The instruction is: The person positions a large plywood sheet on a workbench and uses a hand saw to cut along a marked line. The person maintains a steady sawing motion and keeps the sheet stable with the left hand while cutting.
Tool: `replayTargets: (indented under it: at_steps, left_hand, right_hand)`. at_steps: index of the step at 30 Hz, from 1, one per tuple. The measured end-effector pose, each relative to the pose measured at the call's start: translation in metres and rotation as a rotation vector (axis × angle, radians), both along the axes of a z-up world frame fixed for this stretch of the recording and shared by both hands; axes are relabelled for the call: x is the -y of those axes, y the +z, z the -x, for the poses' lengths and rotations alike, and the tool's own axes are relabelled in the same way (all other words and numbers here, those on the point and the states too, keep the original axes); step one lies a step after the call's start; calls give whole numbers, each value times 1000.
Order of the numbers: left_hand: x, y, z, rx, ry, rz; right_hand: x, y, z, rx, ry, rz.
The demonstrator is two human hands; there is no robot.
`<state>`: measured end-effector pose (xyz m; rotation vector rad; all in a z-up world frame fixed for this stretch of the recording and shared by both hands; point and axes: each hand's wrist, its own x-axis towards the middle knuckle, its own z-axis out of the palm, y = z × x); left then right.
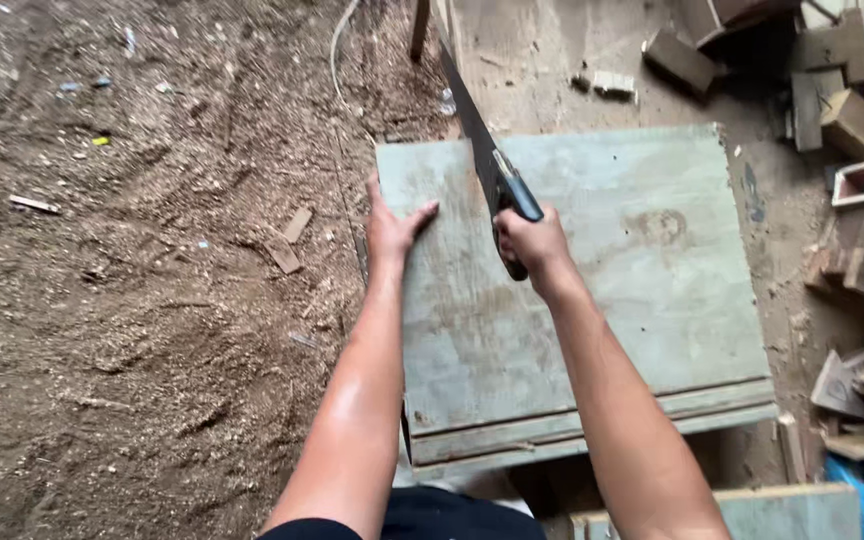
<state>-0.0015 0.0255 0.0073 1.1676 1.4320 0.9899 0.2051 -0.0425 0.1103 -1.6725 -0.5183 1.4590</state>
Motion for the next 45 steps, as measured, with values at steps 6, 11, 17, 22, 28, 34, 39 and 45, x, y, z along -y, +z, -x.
replayTargets:
  at_steps: [6,11,17,22,28,34,39,45]
  left_hand:
    - [8,12,-3,18,-13,-8]
    - [12,21,7,-168,15,265]
    - [-1,23,7,-214,-20,246]
    - [-4,5,-2,-131,14,14]
    - [13,-4,-1,-130,-12,154]
    - [17,-3,1,-141,-7,126]
    - [1,-13,6,-116,11,50]
    - [-3,-5,-4,-168,-15,80]
  right_hand:
    - [101,72,2,-2,13,23]
    - [133,83,12,-42,-73,77]
    - [9,-6,9,34,-2,14]
    - [131,78,-1,121,12,184]
    - [71,31,-5,36,14,18]
    - [39,34,-11,-5,67,4]
    - [87,81,-8,20,5,108]
    - [-33,5,-12,-67,16,75]
